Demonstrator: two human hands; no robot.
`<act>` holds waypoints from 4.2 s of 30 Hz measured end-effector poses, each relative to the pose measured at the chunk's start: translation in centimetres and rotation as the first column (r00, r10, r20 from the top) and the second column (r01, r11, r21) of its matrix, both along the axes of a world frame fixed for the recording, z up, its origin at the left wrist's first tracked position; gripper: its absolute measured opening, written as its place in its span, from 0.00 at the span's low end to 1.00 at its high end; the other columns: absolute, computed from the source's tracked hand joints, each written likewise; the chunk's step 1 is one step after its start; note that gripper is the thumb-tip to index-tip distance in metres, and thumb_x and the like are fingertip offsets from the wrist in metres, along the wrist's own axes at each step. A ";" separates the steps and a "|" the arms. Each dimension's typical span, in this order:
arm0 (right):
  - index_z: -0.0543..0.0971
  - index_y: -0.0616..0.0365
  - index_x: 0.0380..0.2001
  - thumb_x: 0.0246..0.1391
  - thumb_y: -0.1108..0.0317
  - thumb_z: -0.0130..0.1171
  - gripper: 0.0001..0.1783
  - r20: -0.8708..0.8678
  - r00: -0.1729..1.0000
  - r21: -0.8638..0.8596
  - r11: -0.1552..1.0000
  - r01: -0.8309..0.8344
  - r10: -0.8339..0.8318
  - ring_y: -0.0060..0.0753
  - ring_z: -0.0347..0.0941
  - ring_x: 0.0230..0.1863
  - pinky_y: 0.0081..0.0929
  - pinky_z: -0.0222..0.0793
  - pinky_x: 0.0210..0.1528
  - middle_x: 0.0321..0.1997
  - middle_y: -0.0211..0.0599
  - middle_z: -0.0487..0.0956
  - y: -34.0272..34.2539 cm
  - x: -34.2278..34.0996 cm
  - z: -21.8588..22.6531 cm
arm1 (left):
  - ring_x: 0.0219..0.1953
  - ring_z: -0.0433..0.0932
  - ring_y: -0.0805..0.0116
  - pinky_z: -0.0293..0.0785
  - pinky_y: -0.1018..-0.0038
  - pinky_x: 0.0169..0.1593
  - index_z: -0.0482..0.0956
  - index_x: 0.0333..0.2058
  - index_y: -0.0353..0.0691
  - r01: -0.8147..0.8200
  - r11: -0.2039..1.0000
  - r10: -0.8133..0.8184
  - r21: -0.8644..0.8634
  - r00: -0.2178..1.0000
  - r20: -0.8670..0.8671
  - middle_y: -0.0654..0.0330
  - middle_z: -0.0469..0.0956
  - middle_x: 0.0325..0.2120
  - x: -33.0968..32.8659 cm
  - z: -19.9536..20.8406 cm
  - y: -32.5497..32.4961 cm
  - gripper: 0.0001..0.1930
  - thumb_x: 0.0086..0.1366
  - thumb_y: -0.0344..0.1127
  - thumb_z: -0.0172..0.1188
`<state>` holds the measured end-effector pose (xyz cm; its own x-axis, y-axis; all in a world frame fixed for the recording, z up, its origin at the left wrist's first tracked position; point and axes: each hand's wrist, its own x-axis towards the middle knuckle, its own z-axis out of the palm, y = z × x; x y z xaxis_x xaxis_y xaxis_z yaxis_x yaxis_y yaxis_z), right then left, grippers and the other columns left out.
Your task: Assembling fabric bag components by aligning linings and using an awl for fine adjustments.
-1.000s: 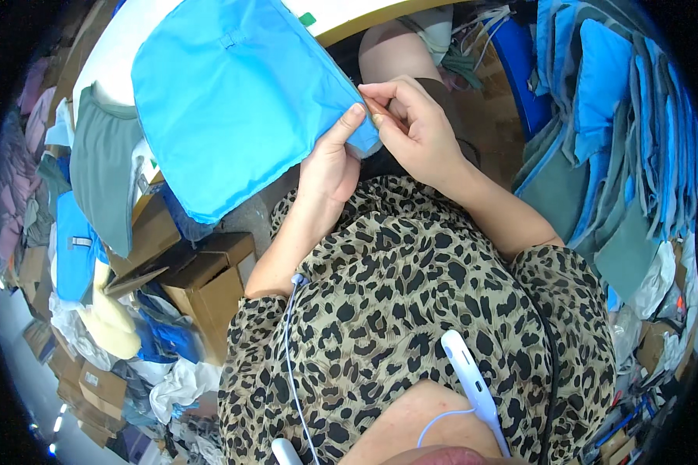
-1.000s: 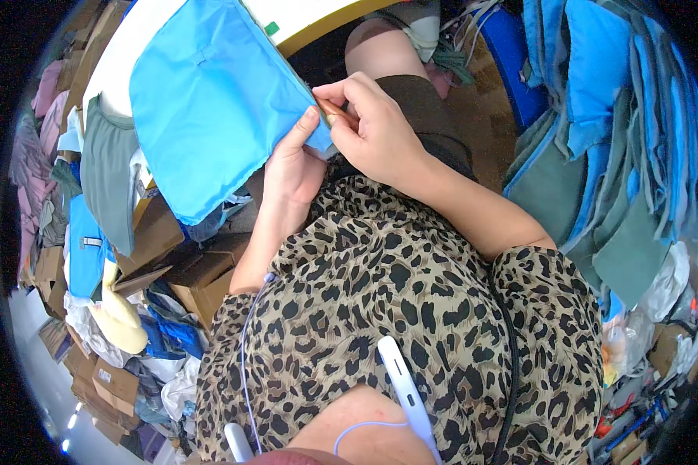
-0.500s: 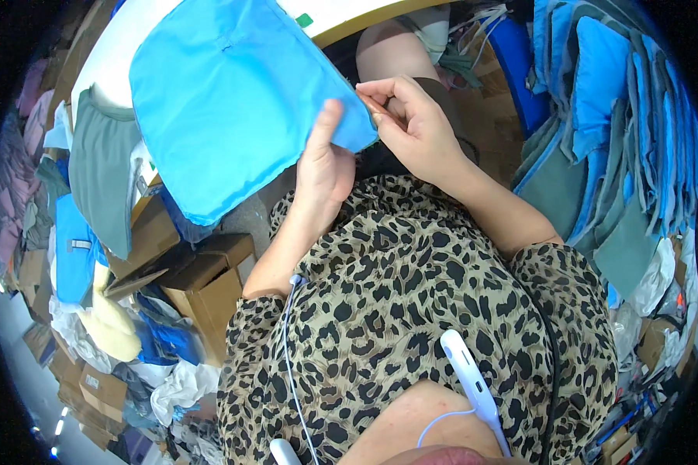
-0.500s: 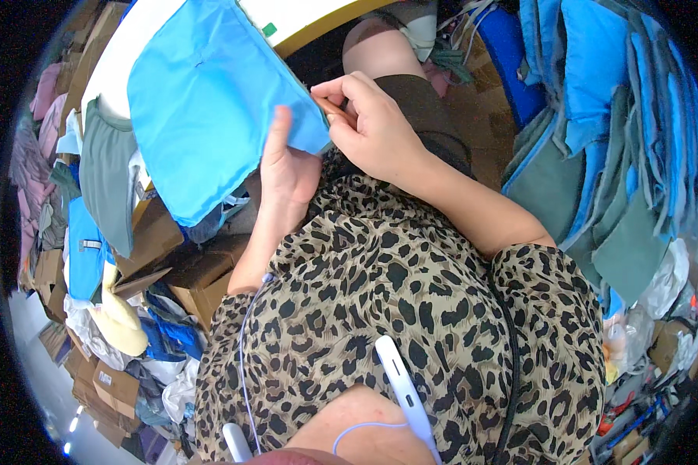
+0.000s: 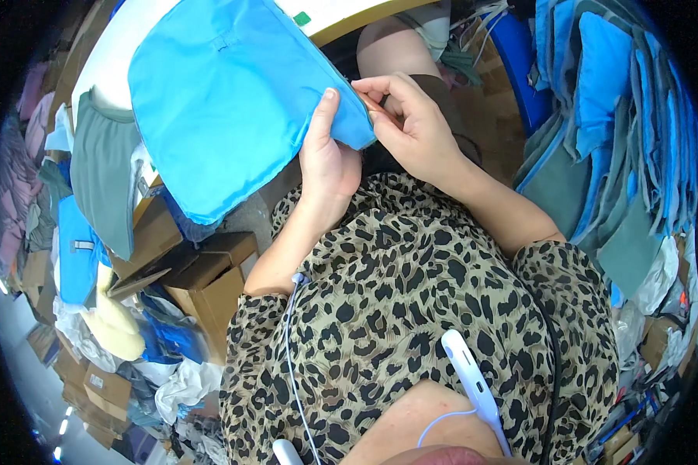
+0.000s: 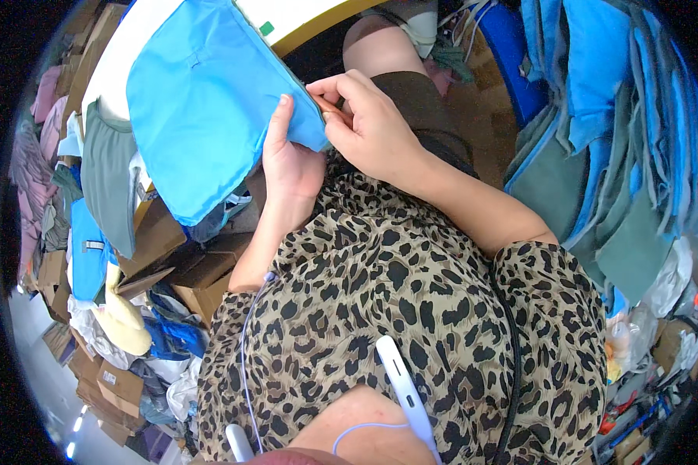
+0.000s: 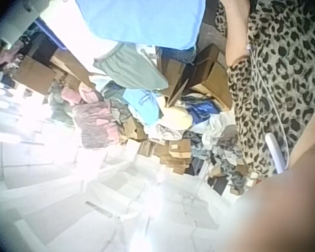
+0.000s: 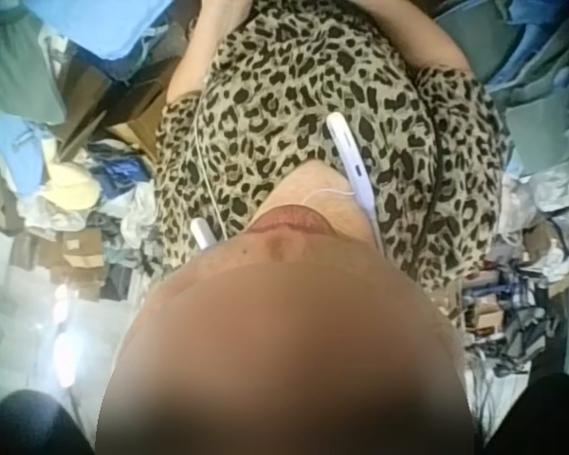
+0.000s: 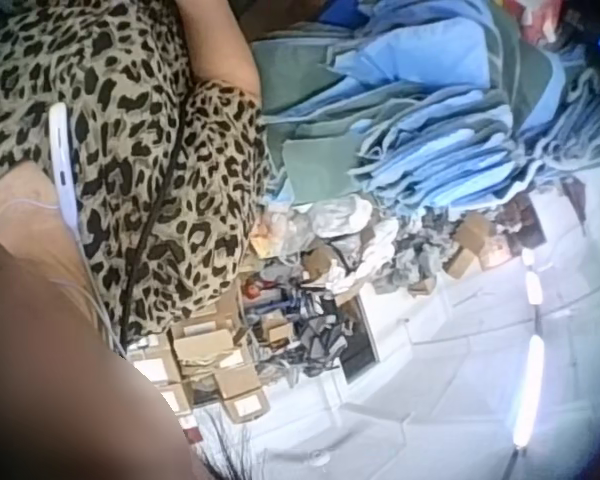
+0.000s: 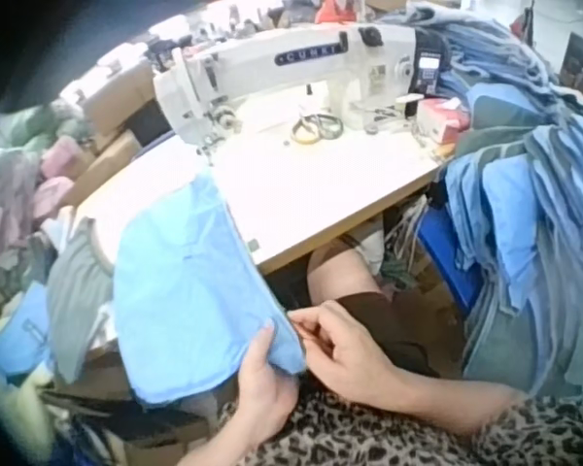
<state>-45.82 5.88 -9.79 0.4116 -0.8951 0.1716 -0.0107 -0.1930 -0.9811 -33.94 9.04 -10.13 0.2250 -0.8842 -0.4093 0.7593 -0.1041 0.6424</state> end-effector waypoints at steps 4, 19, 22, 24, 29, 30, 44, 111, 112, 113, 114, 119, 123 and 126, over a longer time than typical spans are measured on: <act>0.71 0.64 0.43 0.48 0.79 0.50 0.16 0.011 1.000 0.010 1.000 0.007 -0.008 0.26 0.70 0.33 0.19 0.68 0.34 0.35 0.39 0.69 0.4 0.1 -0.1 | 0.40 0.74 0.68 0.69 0.68 0.48 0.69 0.43 0.39 0.030 1.000 -0.030 0.008 0.999 0.033 0.59 0.74 0.36 0.5 -1.4 -0.4 0.15 0.62 0.41 0.54; 0.71 0.65 0.41 0.47 0.79 0.52 0.15 0.124 0.990 -0.008 0.998 0.065 -0.064 0.24 0.69 0.32 0.19 0.66 0.34 0.34 0.37 0.69 -0.3 1.0 -1.8 | 0.42 0.73 0.69 0.69 0.70 0.49 0.69 0.46 0.38 0.055 0.996 -0.062 0.066 0.992 0.110 0.61 0.74 0.39 0.1 -0.6 0.1 0.16 0.60 0.36 0.57; 0.71 0.65 0.41 0.47 0.78 0.52 0.15 0.123 0.991 0.023 0.999 0.048 -0.050 0.23 0.69 0.33 0.19 0.66 0.33 0.34 0.36 0.69 -0.6 1.2 -1.5 | 0.43 0.73 0.69 0.68 0.70 0.50 0.69 0.47 0.39 0.036 0.999 -0.040 0.039 0.995 0.096 0.61 0.74 0.40 0.3 -0.9 0.1 0.18 0.60 0.36 0.58; 0.71 0.65 0.41 0.47 0.78 0.52 0.15 0.120 0.991 0.028 0.998 0.048 -0.051 0.23 0.69 0.32 0.19 0.66 0.33 0.34 0.36 0.69 -0.8 1.3 -1.4 | 0.44 0.72 0.69 0.68 0.69 0.51 0.68 0.48 0.39 0.021 0.999 -0.025 0.037 0.993 0.118 0.61 0.74 0.41 0.1 -0.8 0.2 0.19 0.60 0.37 0.58; 0.71 0.65 0.41 0.47 0.77 0.52 0.15 0.123 0.991 -0.010 0.998 0.060 -0.059 0.24 0.69 0.32 0.19 0.67 0.34 0.34 0.37 0.69 -0.9 1.6 -1.4 | 0.44 0.72 0.68 0.67 0.68 0.52 0.68 0.49 0.39 0.012 1.000 -0.015 0.026 0.994 0.107 0.61 0.74 0.41 -0.1 -0.5 0.3 0.19 0.59 0.37 0.58; 0.71 0.65 0.41 0.47 0.77 0.52 0.15 0.080 0.996 -0.014 0.999 0.052 -0.050 0.25 0.70 0.32 0.20 0.67 0.34 0.34 0.38 0.70 -1.0 1.5 -1.0 | 0.45 0.72 0.68 0.67 0.68 0.52 0.68 0.49 0.40 0.004 1.000 -0.007 0.025 0.994 0.109 0.61 0.74 0.41 0.0 -0.6 0.3 0.20 0.59 0.37 0.59; 0.73 0.62 0.40 0.47 0.77 0.52 0.14 0.051 0.999 0.075 0.997 0.011 -0.015 0.27 0.71 0.32 0.22 0.69 0.36 0.34 0.38 0.70 -1.0 0.7 -0.2 | 0.46 0.71 0.65 0.66 0.66 0.53 0.68 0.47 0.37 -0.023 0.999 0.021 0.034 0.999 0.042 0.57 0.73 0.42 0.3 0.0 -0.4 0.18 0.63 0.41 0.53; 0.68 0.65 0.48 0.56 0.65 0.54 0.20 0.127 0.960 0.450 0.847 -0.281 0.251 0.12 0.62 0.26 0.13 0.60 0.27 0.33 0.28 0.71 -5.0 1.3 -0.4 | 0.43 0.75 0.67 0.69 0.71 0.49 0.72 0.47 0.33 0.889 0.456 -0.697 0.035 0.332 0.636 0.55 0.76 0.42 4.6 4.3 4.6 0.24 0.59 0.47 0.58; 0.70 0.64 0.47 0.57 0.64 0.53 0.18 0.237 0.937 0.551 0.759 -0.348 0.258 0.08 0.59 0.19 0.09 0.56 0.18 0.29 0.26 0.71 -5.3 1.0 -0.4 | 0.41 0.77 0.65 0.71 0.70 0.48 0.74 0.46 0.34 0.922 0.326 -0.700 0.208 0.087 0.709 0.52 0.78 0.39 5.6 7.2 4.6 0.25 0.56 0.47 0.61; 0.70 0.62 0.46 0.59 0.64 0.51 0.16 0.325 0.927 0.587 0.729 -0.353 0.187 0.06 0.51 0.14 0.08 0.44 0.12 0.26 0.23 0.69 -5.5 1.2 -1.1 | 0.39 0.79 0.63 0.73 0.68 0.46 0.76 0.45 0.35 0.926 0.320 -0.534 0.202 0.001 0.845 0.52 0.79 0.37 6.2 9.2 4.6 0.25 0.53 0.47 0.63; 0.70 0.62 0.46 0.59 0.64 0.50 0.16 0.398 0.903 0.600 0.697 -0.392 0.165 0.06 0.51 0.14 0.08 0.45 0.13 0.25 0.21 0.68 -5.4 1.5 -0.8 | 0.42 0.77 0.58 0.72 0.67 0.48 0.74 0.47 0.36 0.914 0.368 -0.244 0.172 -0.083 0.966 0.51 0.77 0.40 6.8 11.3 4.4 0.27 0.50 0.45 0.65; 0.72 0.56 0.42 0.57 0.65 0.52 0.11 0.603 0.794 0.602 0.607 -0.519 0.081 0.08 0.53 0.13 0.11 0.45 0.13 0.21 0.19 0.66 -5.2 2.4 -1.7 | 0.62 0.55 0.51 0.49 0.53 0.62 0.55 0.61 0.47 0.531 0.741 0.148 0.411 -0.727 0.671 0.53 0.59 0.59 6.6 9.9 0.1 0.50 0.36 0.41 0.70; 0.73 0.58 0.41 0.55 0.69 0.52 0.10 0.568 0.822 0.627 0.622 -0.468 0.046 0.09 0.53 0.13 0.11 0.46 0.12 0.19 0.19 0.65 -5.3 2.8 -2.0 | 0.61 0.57 0.55 0.50 0.50 0.61 0.59 0.58 0.47 0.484 0.808 0.221 0.337 -0.779 0.587 0.56 0.62 0.57 7.2 5.6 -1.5 0.41 0.41 0.28 0.60; 0.73 0.59 0.41 0.55 0.69 0.53 0.11 0.538 0.840 0.613 0.655 -0.442 0.063 0.09 0.53 0.13 0.12 0.46 0.13 0.20 0.19 0.66 -5.4 2.7 -1.8 | 0.59 0.62 0.60 0.52 0.51 0.60 0.70 0.49 0.48 0.514 0.827 0.214 0.228 -0.662 0.718 0.60 0.68 0.53 7.9 5.3 -2.3 0.28 0.43 0.26 0.55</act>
